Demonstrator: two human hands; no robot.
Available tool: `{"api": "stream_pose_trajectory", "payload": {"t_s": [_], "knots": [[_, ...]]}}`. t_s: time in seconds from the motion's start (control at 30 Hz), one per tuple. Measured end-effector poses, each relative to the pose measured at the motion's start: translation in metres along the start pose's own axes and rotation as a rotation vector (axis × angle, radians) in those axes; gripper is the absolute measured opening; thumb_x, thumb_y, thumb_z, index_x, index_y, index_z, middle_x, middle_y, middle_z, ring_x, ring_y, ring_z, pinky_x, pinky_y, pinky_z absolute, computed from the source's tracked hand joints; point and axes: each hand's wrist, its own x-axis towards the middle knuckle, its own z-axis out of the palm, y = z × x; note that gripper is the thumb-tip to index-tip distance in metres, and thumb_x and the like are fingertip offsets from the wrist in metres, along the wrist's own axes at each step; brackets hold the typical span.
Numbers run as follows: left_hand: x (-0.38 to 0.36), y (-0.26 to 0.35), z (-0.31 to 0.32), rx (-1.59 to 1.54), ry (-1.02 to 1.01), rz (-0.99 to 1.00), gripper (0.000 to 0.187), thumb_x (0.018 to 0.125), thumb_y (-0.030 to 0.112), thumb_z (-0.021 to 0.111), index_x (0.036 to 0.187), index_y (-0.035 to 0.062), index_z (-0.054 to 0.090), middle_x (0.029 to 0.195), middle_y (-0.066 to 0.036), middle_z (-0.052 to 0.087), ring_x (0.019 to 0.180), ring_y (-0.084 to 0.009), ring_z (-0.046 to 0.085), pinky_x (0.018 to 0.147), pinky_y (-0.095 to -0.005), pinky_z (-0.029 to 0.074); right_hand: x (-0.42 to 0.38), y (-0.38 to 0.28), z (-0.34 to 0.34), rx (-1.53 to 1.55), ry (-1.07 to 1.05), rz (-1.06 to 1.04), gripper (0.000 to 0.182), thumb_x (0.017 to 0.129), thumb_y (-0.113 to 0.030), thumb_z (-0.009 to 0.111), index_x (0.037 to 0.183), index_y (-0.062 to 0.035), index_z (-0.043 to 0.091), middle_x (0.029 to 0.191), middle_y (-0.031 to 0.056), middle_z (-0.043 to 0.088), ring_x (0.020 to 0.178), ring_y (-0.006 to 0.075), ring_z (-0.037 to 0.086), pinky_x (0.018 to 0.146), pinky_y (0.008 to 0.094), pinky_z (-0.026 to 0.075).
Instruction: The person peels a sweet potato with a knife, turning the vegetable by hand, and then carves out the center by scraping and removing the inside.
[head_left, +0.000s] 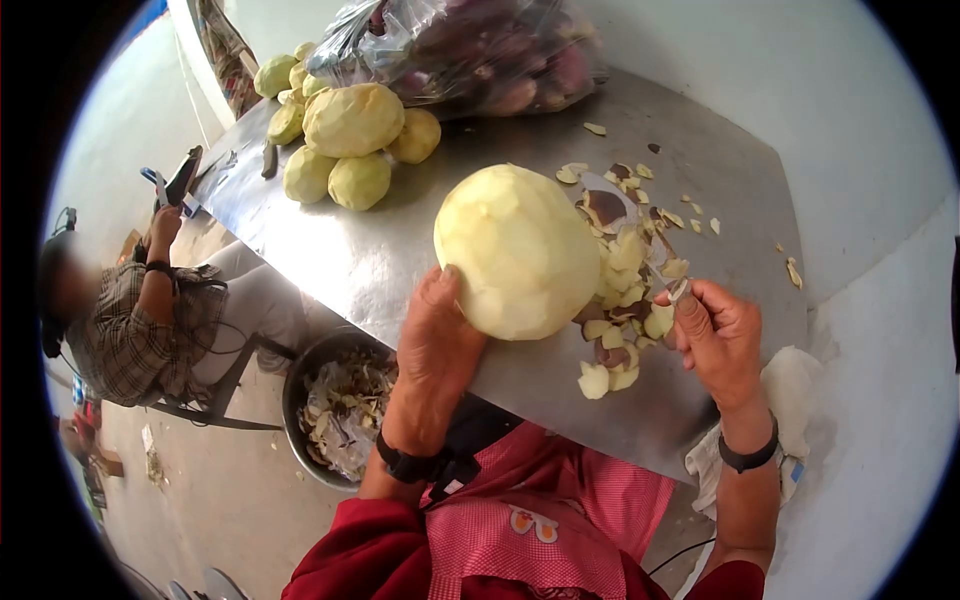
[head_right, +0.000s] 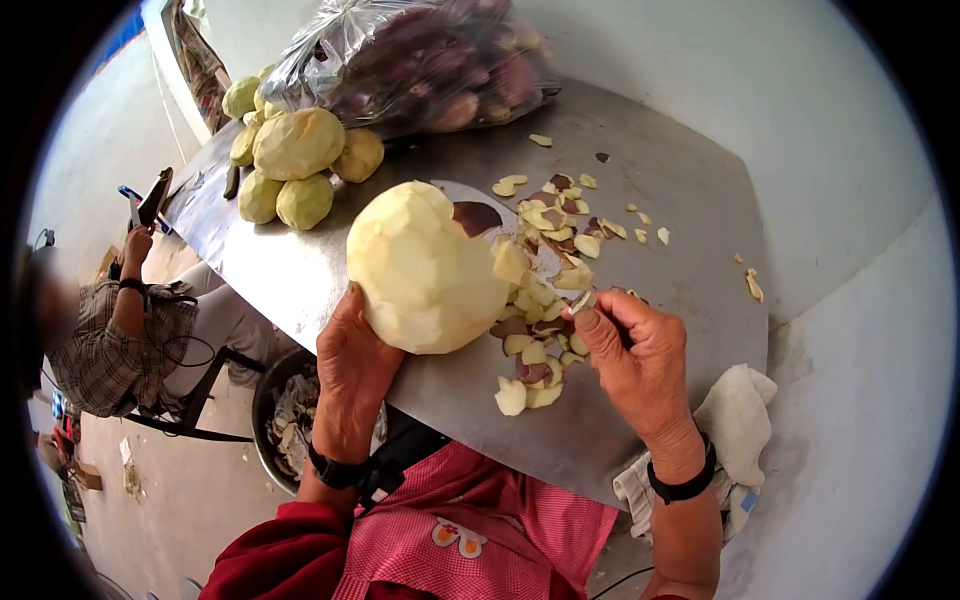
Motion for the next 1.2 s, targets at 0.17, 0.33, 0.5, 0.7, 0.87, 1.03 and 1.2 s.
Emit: {"api": "stream_pose_trajectory", "payload": {"t_s": [0.17,0.33,0.5,0.7,0.87,1.03,1.2], "knots": [[-0.002,0.003,0.022,0.107,0.034,0.008,0.067,0.087,0.027,0.069,0.136,-0.0081,0.040,0.133,-0.020,0.054,0.121,-0.0298,0.055,0.105,-0.0430,0.043,-0.001,0.003,0.003,0.000,-0.002,-0.018,0.027,0.095,-0.024,0.066,0.090,0.0029,0.067,0.062,-0.0012,0.054,0.058,0.0039,0.046,0.052,0.0219,0.038],[-0.003,0.001,0.021,0.168,-0.012,0.019,0.072,0.082,0.026,0.074,0.136,-0.0082,0.039,0.131,-0.020,0.055,0.118,-0.0295,0.057,0.102,-0.0417,0.046,-0.004,0.004,0.015,-0.003,-0.087,-0.074,0.025,0.092,-0.022,0.069,0.089,0.0034,0.065,0.061,0.0037,0.056,0.057,0.0056,0.048,0.053,0.0238,0.042],[-0.005,-0.004,0.023,0.345,-0.036,0.060,0.078,0.075,0.021,0.082,0.135,-0.0071,0.040,0.127,-0.018,0.057,0.114,-0.0264,0.059,0.100,-0.0388,0.048,-0.009,0.013,0.030,-0.022,-0.116,-0.232,0.023,0.090,-0.020,0.071,0.087,0.0024,0.065,0.059,0.0073,0.057,0.052,0.0086,0.049,0.050,0.0251,0.041],[-0.007,-0.002,0.026,0.379,-0.041,0.041,0.082,0.071,0.020,0.086,0.134,-0.0065,0.040,0.125,-0.017,0.057,0.113,-0.0257,0.059,0.099,-0.0378,0.049,-0.007,0.014,0.029,-0.075,-0.120,-0.228,0.024,0.090,-0.022,0.070,0.087,0.0009,0.064,0.058,0.0101,0.056,0.050,0.0119,0.050,0.049,0.0269,0.041],[-0.009,-0.004,0.022,0.573,-0.098,0.093,0.087,0.067,0.018,0.088,0.134,-0.0057,0.039,0.126,-0.017,0.056,0.114,-0.0256,0.058,0.099,-0.0374,0.048,-0.006,0.016,0.032,-0.019,-0.172,-0.260,0.025,0.091,-0.024,0.069,0.088,0.0003,0.065,0.061,0.0121,0.058,0.051,0.0129,0.052,0.050,0.0281,0.043],[-0.005,-0.006,0.032,0.614,-0.050,0.077,0.088,0.063,0.017,0.091,0.133,-0.0043,0.042,0.125,-0.015,0.058,0.115,-0.0240,0.058,0.099,-0.0375,0.048,-0.002,0.015,0.026,-0.025,-0.189,-0.195,0.026,0.092,-0.025,0.068,0.087,0.0011,0.065,0.061,0.0077,0.058,0.055,0.0080,0.051,0.052,0.0269,0.043],[-0.003,-0.004,0.032,0.583,-0.093,0.096,0.085,0.066,0.015,0.087,0.135,-0.0046,0.041,0.124,-0.015,0.059,0.114,-0.0244,0.059,0.099,-0.0376,0.048,0.005,0.018,0.021,0.141,-0.205,-0.072,0.028,0.093,-0.026,0.067,0.087,0.0015,0.065,0.061,0.0028,0.057,0.059,0.0043,0.047,0.053,0.0257,0.041]]}}
